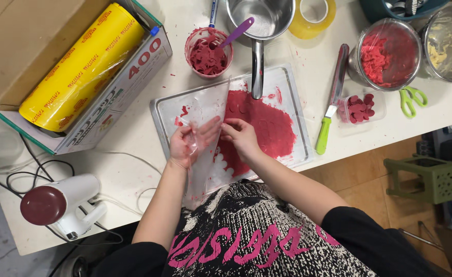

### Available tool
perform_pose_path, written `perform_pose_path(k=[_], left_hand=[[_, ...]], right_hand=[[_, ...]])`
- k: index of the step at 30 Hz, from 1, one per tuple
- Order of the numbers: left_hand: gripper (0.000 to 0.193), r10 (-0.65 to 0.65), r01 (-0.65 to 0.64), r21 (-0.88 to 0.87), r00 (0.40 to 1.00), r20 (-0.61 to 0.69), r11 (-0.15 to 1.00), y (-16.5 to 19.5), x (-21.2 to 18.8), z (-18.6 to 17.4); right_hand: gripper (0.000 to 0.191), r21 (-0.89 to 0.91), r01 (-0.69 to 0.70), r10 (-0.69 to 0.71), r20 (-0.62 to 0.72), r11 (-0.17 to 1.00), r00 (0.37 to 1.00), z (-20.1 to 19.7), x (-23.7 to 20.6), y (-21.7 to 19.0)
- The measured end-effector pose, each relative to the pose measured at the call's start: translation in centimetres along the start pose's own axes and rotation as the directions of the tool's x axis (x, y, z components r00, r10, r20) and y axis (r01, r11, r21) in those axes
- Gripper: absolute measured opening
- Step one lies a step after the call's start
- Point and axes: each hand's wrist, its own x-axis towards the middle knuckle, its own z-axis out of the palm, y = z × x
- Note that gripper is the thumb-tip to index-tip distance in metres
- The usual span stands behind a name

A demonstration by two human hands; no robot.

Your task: The person peels small red candy pieces off a plastic sheet lining a metal tray and drops them one at a time into a plastic cup, gradually clearing the sheet and accumulating the pieces in the cup.

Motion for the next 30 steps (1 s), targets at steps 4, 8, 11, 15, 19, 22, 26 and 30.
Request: perform_pose_path(k=[4, 8, 11, 15, 19, 22, 26, 30], left_hand=[[0.026, 0.020, -0.020, -0.003, 0.999, -0.039, 1.000, 0.1, -0.2, 0.1], [0.026, 0.087, -0.077, 0.046, 0.962, -0.261, 0.996, 1.0, -0.5, -2.1], [0.025, 0.251, -0.149, 0.254, 0.864, -0.436, 0.956, 2.6, -1.0, -4.0], [0.035, 0.615, -0.353, 0.536, 0.645, -0.454, 0.767, 4.0, -3.4, -3.9], [0.057, 0.893, -0.132, 0.973, 0.388, 0.226, -0.189, -0.4, -6.6, 2.2], [0.035, 0.655, -0.177, 0.921, 0.657, 0.373, -0.347, -6.6, -6.4, 7.9], [0.022, 0.410, -0.114, 0.993, 0.904, 0.120, -0.041, -12.4, -3.3, 12.0], [0.017, 0.308, 0.007, 0.942, 0.944, -0.116, 0.335, -15.3, -0.9, 11.5]], right_hand=[[0.027, 0.128, -0.094, 0.092, 0.025, 0.987, 0.995, -1.3, 0.4, 0.2], [0.025, 0.218, -0.185, 0.176, 0.060, 0.958, 0.983, -3.1, 0.0, -0.9], [0.024, 0.297, -0.217, 0.190, 0.115, 0.930, 0.975, -4.8, -1.5, -2.4], [0.022, 0.350, -0.212, 0.160, 0.171, 0.912, 0.972, -7.0, -4.3, -4.4], [0.017, 0.328, -0.221, 0.162, 0.197, 0.919, 0.967, -8.9, -6.9, -5.6], [0.014, 0.284, -0.192, 0.127, 0.230, 0.939, 0.965, -9.9, -8.4, -5.6], [0.011, 0.299, -0.153, 0.070, 0.272, 0.942, 0.960, -11.3, -9.3, -5.6], [0.014, 0.282, -0.169, 0.098, 0.250, 0.944, 0.963, -13.5, -10.3, -7.0]])
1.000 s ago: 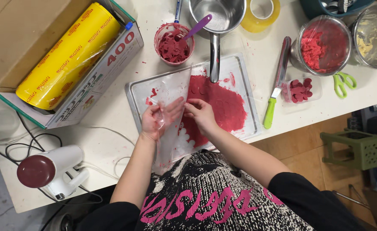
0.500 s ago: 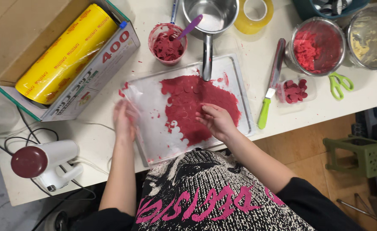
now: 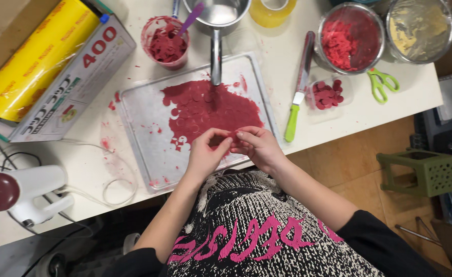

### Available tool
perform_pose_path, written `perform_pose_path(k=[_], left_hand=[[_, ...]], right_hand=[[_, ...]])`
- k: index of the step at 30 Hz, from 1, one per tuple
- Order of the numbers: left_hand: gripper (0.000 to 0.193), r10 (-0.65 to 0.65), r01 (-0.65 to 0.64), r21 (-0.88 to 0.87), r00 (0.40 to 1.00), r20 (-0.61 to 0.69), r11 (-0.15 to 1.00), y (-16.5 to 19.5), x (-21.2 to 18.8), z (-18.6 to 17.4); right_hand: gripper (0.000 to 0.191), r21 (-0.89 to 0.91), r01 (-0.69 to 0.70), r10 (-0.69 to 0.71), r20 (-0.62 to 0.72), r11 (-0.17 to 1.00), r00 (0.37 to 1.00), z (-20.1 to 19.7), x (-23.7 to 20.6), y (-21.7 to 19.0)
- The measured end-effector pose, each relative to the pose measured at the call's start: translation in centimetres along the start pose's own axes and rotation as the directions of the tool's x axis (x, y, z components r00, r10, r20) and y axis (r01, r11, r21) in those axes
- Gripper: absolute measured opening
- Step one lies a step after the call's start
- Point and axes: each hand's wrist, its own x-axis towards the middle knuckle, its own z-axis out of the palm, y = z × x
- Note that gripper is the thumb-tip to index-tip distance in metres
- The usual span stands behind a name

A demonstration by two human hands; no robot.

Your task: The person peels small red candy pieces off a plastic sheet lining a metal tray and drops them one at a time into a plastic cup, gradually clearing the sheet and accumulating the pieces in the cup.

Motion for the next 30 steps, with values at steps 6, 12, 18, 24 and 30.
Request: perform_pose_path(k=[6, 12, 18, 24, 30], left_hand=[[0.009, -0.082, 0.120, -0.352, 0.989, 0.120, 0.928, -2.1, 1.6, 2.9], [0.012, -0.169, 0.242, -0.464, 0.966, 0.194, 0.852, -1.2, 2.1, 4.0], [0.013, -0.164, 0.162, -0.512, 0.986, 0.043, 0.844, -1.3, 1.1, 0.7], [0.011, -0.190, 0.083, -0.486, 0.966, -0.176, 0.870, -3.3, -2.1, -6.4], [0.011, -0.169, -0.033, -0.584, 0.943, -0.287, 0.811, -5.9, -5.7, -11.6]], right_hand=[[0.024, -0.036, -0.046, 0.046, -0.019, 0.998, 0.999, -2.4, -2.2, -3.8], [0.027, -0.073, -0.070, 0.073, 0.043, 0.995, 0.996, -3.5, -2.4, -5.9], [0.032, -0.033, -0.137, 0.139, 0.048, 0.990, 0.989, -0.3, -1.6, -6.7], [0.030, -0.150, 0.134, -0.099, 0.221, 0.980, 0.970, 5.7, 2.7, -8.8], [0.028, -0.404, 0.393, -0.276, 0.319, 0.826, 0.907, 18.4, 16.8, -11.8]])
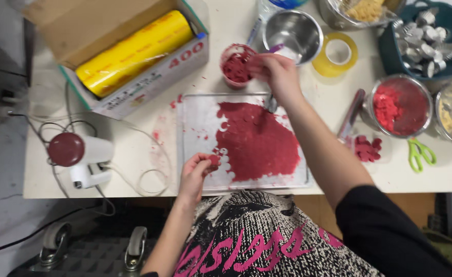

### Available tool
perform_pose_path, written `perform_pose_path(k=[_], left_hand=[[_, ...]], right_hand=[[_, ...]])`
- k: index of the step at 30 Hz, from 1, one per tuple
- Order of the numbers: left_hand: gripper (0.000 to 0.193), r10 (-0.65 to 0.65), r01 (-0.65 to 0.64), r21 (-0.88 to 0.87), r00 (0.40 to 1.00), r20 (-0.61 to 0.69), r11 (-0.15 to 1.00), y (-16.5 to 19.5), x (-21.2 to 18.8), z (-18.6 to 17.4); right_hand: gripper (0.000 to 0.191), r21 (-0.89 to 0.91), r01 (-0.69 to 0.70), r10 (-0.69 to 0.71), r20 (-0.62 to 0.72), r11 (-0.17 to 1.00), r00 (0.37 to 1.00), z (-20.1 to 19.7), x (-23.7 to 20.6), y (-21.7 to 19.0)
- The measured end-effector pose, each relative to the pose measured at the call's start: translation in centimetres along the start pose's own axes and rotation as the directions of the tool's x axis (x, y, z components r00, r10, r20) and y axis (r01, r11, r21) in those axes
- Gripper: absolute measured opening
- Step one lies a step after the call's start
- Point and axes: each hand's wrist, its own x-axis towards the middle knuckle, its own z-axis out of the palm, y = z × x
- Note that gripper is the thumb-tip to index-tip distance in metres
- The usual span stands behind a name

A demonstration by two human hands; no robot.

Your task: The person peels small red candy pieces off a plastic sheet lining a metal tray and drops them one at a time into a plastic cup, gradually clearing the sheet and accumulating the pieces in the cup.

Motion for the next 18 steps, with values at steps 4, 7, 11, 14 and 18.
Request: perform_pose_path(k=[4, 7, 11, 14, 18], left_hand=[[0.010, 0.007, -0.009, -0.060, 0.999, -0.038, 0.998, -0.5, -0.7, -2.3], [0.010, -0.006, 0.003, -0.082, 0.999, -0.032, 0.997, -0.2, -0.2, -3.0], [0.010, -0.017, 0.019, -0.073, 0.999, 0.033, 0.997, 0.3, 0.8, -2.8], [0.010, -0.008, 0.012, -0.064, 0.998, 0.066, 0.998, 0.7, 1.7, -2.1], [0.011, 0.010, -0.007, -0.023, 0.993, 0.115, 1.000, 0.9, 2.3, -1.3]], right_hand=[[0.043, -0.073, -0.416, 0.412, -0.064, 0.906, 0.909, 3.0, 5.4, -1.2], [0.047, -0.124, -0.314, 0.310, -0.052, 0.941, 0.949, 3.2, 5.6, -1.7], [0.058, -0.194, -0.232, 0.228, -0.042, 0.953, 0.973, 3.5, 4.7, -2.5], [0.060, -0.345, -0.204, 0.181, -0.100, 0.916, 0.978, 4.1, 4.7, -2.6], [0.057, -0.552, -0.176, 0.135, -0.115, 0.815, 0.984, 4.3, 4.9, -2.2]])
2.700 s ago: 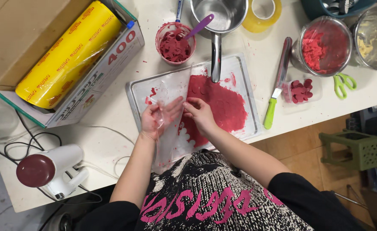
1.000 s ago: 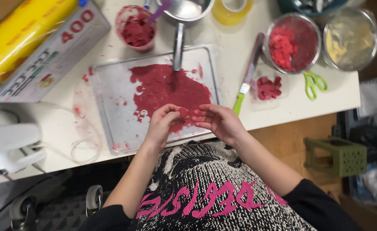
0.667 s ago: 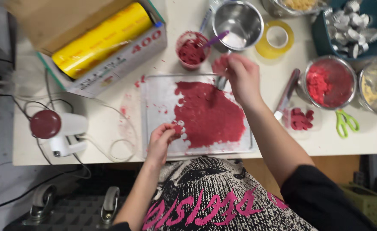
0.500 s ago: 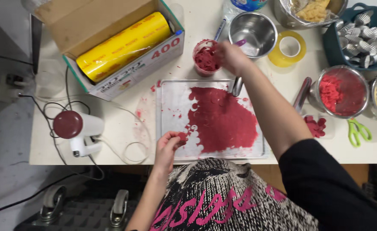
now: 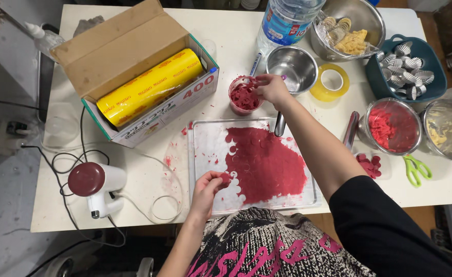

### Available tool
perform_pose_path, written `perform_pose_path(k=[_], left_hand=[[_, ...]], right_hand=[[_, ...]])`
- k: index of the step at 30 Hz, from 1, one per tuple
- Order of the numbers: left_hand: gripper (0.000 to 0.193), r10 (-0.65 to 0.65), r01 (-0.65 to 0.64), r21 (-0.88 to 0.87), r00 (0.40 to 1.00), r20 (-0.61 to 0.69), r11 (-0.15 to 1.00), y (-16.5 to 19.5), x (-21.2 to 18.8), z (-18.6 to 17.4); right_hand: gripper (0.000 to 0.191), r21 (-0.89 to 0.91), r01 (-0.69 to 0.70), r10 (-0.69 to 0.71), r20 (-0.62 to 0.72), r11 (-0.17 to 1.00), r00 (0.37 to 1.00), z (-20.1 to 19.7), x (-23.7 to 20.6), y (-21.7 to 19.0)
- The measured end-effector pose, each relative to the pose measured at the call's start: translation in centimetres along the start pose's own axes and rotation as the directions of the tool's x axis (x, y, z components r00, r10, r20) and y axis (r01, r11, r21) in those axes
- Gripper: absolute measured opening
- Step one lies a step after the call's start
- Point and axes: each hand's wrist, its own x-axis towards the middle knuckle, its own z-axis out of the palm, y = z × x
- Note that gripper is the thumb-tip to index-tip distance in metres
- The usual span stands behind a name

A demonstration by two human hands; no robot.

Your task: The person peels small red candy pieces off a plastic sheet lining a metal tray and drops them one at a time into a plastic cup, gradually clearing the sheet and accumulating the pieces in the cup.

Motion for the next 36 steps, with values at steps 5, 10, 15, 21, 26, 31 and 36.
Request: perform_pose_path(k=[5, 10, 15, 21, 26, 31, 36], left_hand=[[0.012, 0.007, -0.007, -0.006, 1.000, -0.006, 1.000, -0.3, -0.7, 0.2], [0.014, -0.042, 0.041, -0.008, 0.998, -0.041, 0.999, -1.1, -1.7, 0.4], [0.014, -0.076, 0.076, 0.004, 0.996, -0.040, 0.997, -1.4, -1.4, 0.4], [0.014, -0.094, 0.095, 0.032, 0.995, -0.028, 0.995, -0.9, 0.5, 0.3], [0.015, -0.151, 0.151, 0.049, 0.988, -0.007, 0.987, -0.1, 2.9, 0.6], [0.016, -0.220, 0.220, 0.110, 0.975, -0.008, 0.969, 0.5, 4.9, 1.3], [0.016, -0.272, 0.270, 0.144, 0.962, -0.006, 0.952, 0.6, 6.2, 1.6]], right_hand=[[0.063, 0.180, -0.083, 0.067, 0.094, 0.980, 0.993, -0.4, 0.3, 0.2], [0.064, 0.115, -0.023, 0.013, 0.090, 0.993, 0.996, -0.4, 0.4, 0.1], [0.049, 0.209, -0.191, 0.166, 0.129, 0.959, 0.978, -0.2, 1.5, 1.1], [0.055, 0.542, -0.277, 0.129, 0.296, 0.794, 0.947, -1.2, 2.9, 3.8], [0.065, 0.706, -0.284, 0.084, 0.305, 0.649, 0.949, -2.5, 2.5, 6.0], [0.069, 0.659, -0.242, 0.077, 0.269, 0.712, 0.960, -3.4, 1.8, 7.3], [0.078, 0.651, -0.239, 0.091, 0.253, 0.721, 0.963, -2.9, 2.5, 7.5]])
